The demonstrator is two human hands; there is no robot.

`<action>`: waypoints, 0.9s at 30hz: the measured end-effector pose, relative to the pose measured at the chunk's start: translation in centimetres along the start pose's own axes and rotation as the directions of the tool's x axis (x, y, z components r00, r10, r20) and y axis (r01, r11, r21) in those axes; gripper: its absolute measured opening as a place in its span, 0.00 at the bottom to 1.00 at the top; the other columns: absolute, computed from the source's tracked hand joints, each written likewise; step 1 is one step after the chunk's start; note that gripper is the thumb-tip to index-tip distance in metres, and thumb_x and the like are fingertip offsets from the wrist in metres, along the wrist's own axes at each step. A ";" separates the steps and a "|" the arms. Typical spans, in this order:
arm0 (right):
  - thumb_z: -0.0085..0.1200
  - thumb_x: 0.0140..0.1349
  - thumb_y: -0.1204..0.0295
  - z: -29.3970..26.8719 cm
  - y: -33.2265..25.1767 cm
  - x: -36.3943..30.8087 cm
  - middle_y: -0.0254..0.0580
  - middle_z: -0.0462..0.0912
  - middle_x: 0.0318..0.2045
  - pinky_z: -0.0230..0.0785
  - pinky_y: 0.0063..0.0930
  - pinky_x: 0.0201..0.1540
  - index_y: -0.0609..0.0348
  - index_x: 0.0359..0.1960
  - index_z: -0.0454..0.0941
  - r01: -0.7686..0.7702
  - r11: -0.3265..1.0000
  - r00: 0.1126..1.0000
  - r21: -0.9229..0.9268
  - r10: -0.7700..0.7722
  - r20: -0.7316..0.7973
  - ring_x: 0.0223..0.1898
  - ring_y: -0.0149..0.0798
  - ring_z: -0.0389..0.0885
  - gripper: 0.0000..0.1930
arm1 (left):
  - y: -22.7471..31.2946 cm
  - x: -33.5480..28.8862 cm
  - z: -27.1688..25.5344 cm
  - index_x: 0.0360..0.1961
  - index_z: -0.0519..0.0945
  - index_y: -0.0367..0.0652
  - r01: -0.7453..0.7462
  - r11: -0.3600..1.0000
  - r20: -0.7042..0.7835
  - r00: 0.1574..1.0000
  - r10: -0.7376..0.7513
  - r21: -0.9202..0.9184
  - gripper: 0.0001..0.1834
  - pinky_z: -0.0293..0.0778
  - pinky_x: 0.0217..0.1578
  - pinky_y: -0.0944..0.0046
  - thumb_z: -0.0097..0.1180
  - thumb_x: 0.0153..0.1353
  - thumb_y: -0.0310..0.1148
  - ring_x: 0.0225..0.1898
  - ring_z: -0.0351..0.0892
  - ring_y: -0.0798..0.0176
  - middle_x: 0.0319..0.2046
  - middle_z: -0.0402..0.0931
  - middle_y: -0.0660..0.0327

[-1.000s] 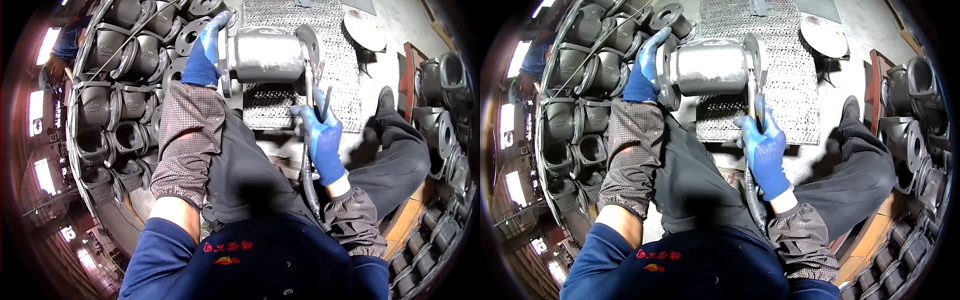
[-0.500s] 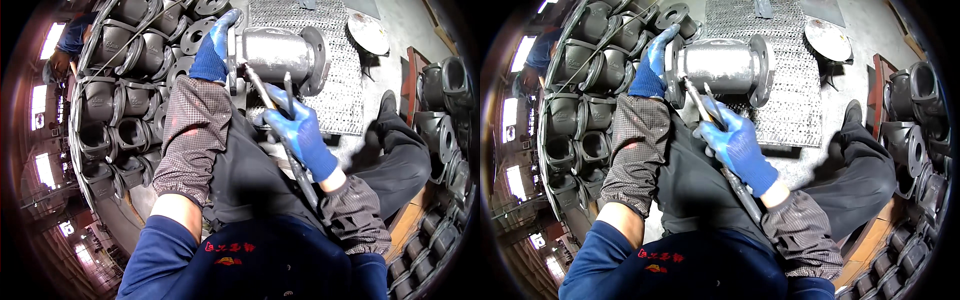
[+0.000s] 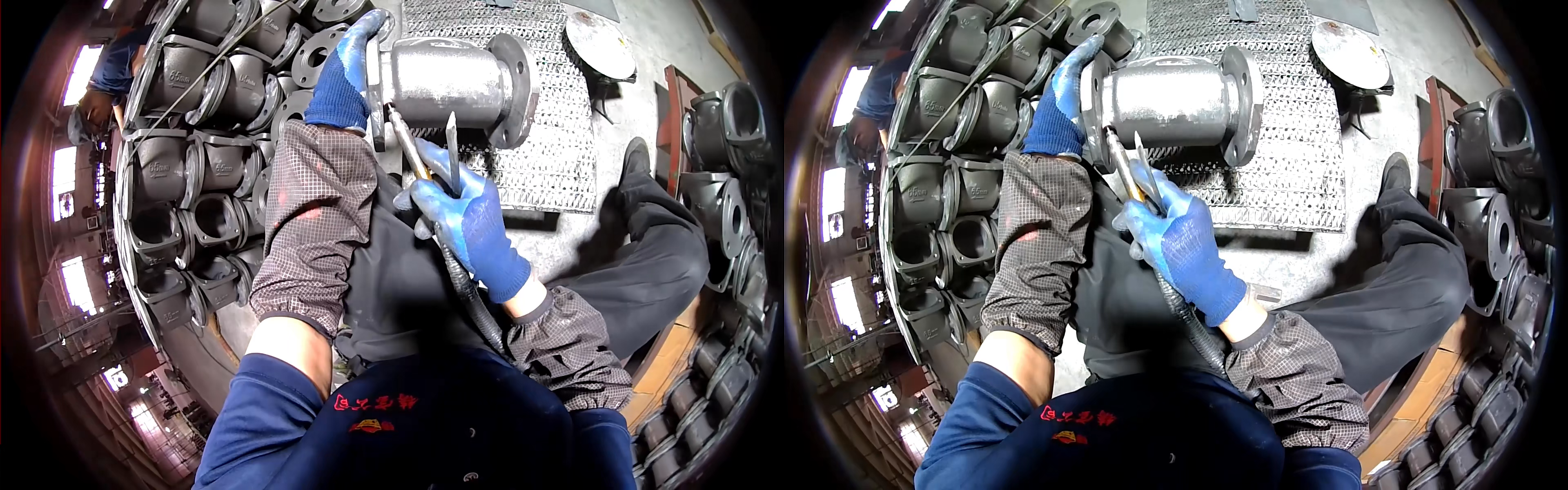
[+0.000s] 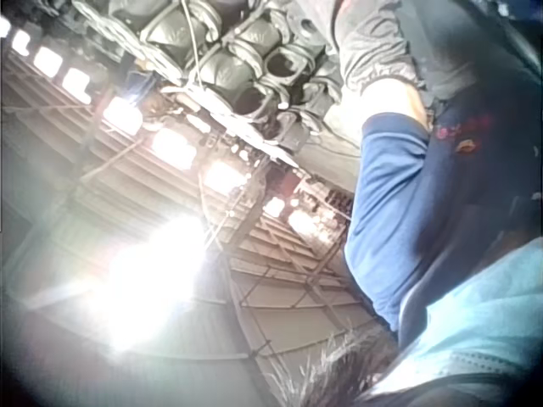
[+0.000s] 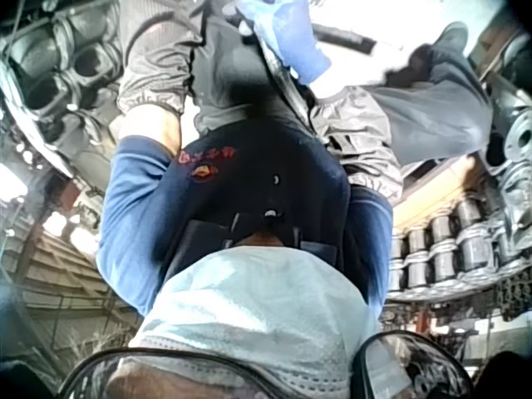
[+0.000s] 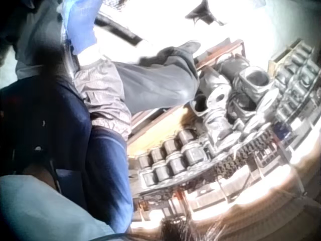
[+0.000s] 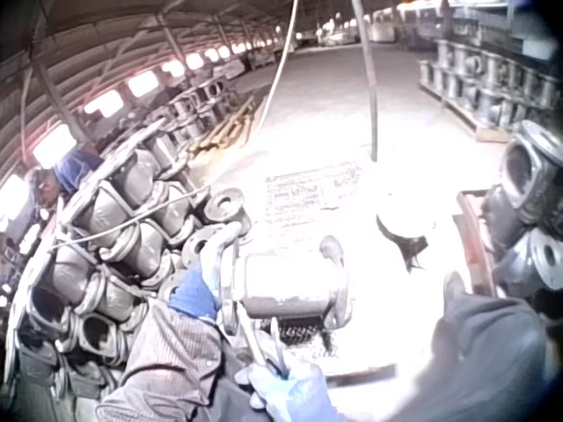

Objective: The person picks up a metal component from a large pile, places it on a work surface, and uses a handheld air grinder to smooth the interior and exterior surfaces. The person turns the component over multiple times to reach different areas with the grinder before placing it back on the pile.

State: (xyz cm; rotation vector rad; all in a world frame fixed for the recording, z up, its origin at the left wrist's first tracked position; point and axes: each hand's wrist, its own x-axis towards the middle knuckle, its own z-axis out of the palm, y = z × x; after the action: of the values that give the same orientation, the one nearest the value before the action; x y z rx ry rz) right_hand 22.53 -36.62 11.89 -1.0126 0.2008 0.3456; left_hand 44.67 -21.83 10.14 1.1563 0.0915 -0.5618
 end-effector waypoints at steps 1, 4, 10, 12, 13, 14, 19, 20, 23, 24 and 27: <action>0.47 0.61 0.76 0.1 -0.2 0.1 0.40 0.81 0.28 0.68 0.15 0.21 0.63 0.59 0.65 -0.016 1.000 1.000 0.008 0.016 0.006 0.22 0.23 0.74 0.22 | 0.2 -0.7 0.8 0.40 0.77 0.41 -0.024 1.000 -0.071 0.997 0.025 0.009 0.17 0.79 0.37 0.58 0.52 0.59 0.44 0.33 0.80 0.57 0.34 0.78 0.54; 0.47 0.61 0.77 0.4 -1.0 0.0 0.39 0.79 0.26 0.67 0.15 0.20 0.63 0.58 0.66 -0.057 0.998 0.998 0.025 0.057 -0.003 0.20 0.22 0.72 0.22 | 0.1 -1.0 0.7 0.42 0.77 0.42 -0.061 0.997 -0.141 0.988 0.066 0.041 0.17 0.78 0.39 0.58 0.52 0.60 0.43 0.36 0.80 0.57 0.37 0.78 0.55; 0.48 0.60 0.76 -1.0 -1.3 -0.1 0.39 0.79 0.26 0.67 0.15 0.20 0.65 0.57 0.66 -0.076 0.997 0.996 -0.022 0.077 0.037 0.20 0.22 0.73 0.22 | -0.3 -1.2 1.5 0.48 0.77 0.44 -0.162 0.971 -0.213 0.957 0.198 0.173 0.19 0.72 0.47 0.61 0.51 0.60 0.43 0.46 0.75 0.60 0.45 0.76 0.59; 0.49 0.60 0.76 -1.7 -2.4 -0.8 0.42 0.80 0.28 0.68 0.16 0.21 0.67 0.58 0.64 -0.106 0.991 0.988 -0.077 0.114 0.105 0.23 0.24 0.75 0.23 | 0.3 -0.7 -0.3 0.50 0.76 0.45 -0.110 0.974 -0.220 0.963 0.154 0.197 0.21 0.71 0.48 0.62 0.51 0.60 0.45 0.49 0.74 0.61 0.48 0.75 0.60; 0.49 0.59 0.76 -2.6 -3.6 -1.4 0.36 0.79 0.25 0.65 0.14 0.19 0.61 0.57 0.68 -0.027 0.989 0.999 -0.149 0.032 0.037 0.16 0.21 0.71 0.22 | -0.6 -0.9 1.3 0.47 0.77 0.43 -0.108 0.992 -0.202 0.972 0.119 0.064 0.18 0.75 0.43 0.62 0.51 0.60 0.43 0.43 0.77 0.61 0.43 0.78 0.60; 0.49 0.58 0.76 -3.9 -5.0 -1.4 0.35 0.79 0.25 0.65 0.15 0.19 0.61 0.57 0.68 0.019 0.979 1.000 -0.205 -0.018 0.007 0.16 0.22 0.71 0.22 | -1.3 0.4 0.4 0.46 0.77 0.43 -0.061 0.998 -0.067 0.996 0.060 -0.015 0.17 0.76 0.42 0.63 0.51 0.61 0.42 0.41 0.78 0.62 0.41 0.78 0.60; 0.49 0.58 0.72 -11.4 -12.3 0.7 0.45 0.82 0.31 0.70 0.13 0.25 0.73 0.48 0.70 0.339 0.717 0.855 -0.609 -0.504 -0.118 0.21 0.26 0.76 0.18 | 0.2 -0.7 0.0 0.46 0.76 0.41 0.001 0.990 0.143 0.990 0.020 -0.141 0.16 0.77 0.42 0.62 0.50 0.62 0.39 0.38 0.80 0.62 0.41 0.79 0.58; 0.50 0.58 0.72 -13.2 -12.2 1.8 0.46 0.83 0.31 0.71 0.13 0.25 0.73 0.48 0.70 0.286 0.808 0.867 -0.515 -0.448 -0.220 0.23 0.27 0.77 0.18 | -0.6 -1.5 3.2 0.47 0.76 0.41 -0.144 0.986 -0.143 0.981 0.131 -0.084 0.16 0.76 0.46 0.62 0.50 0.62 0.38 0.41 0.79 0.62 0.43 0.78 0.59; 0.52 0.56 0.73 -16.6 -9.5 5.7 0.48 0.81 0.34 0.72 0.13 0.26 0.72 0.48 0.69 0.199 0.956 0.892 -0.215 -0.268 -0.365 0.28 0.28 0.78 0.19 | 0.1 -1.4 2.6 0.50 0.74 0.41 -0.201 0.973 -0.082 0.978 0.193 -0.112 0.16 0.75 0.47 0.62 0.49 0.63 0.36 0.45 0.77 0.62 0.45 0.77 0.58; 0.53 0.56 0.73 -15.9 -8.4 6.3 0.47 0.80 0.35 0.72 0.13 0.26 0.71 0.48 0.69 0.191 0.965 0.871 -0.179 -0.250 -0.422 0.29 0.29 0.78 0.19 | -0.4 -1.1 2.7 0.53 0.73 0.40 -0.280 0.956 -0.072 0.959 0.274 -0.092 0.17 0.73 0.50 0.63 0.47 0.64 0.31 0.47 0.76 0.62 0.47 0.75 0.57; 0.51 0.58 0.70 -17.1 -3.5 9.9 0.43 0.78 0.35 0.70 0.24 0.28 0.64 0.44 0.74 0.073 0.955 0.858 -0.287 -0.207 -0.471 0.31 0.33 0.76 0.14 | -1.5 -3.1 4.1 0.58 0.68 0.42 -0.633 0.206 0.455 0.711 0.537 0.746 0.21 0.62 0.59 0.62 0.46 0.62 0.25 0.56 0.70 0.59 0.53 0.72 0.52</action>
State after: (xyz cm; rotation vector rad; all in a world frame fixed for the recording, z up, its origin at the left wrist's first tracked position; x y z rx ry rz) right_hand 32.88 -51.10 2.61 -1.3612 0.5564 -0.0369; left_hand 40.44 -24.70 11.71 2.0408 -0.8434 0.1274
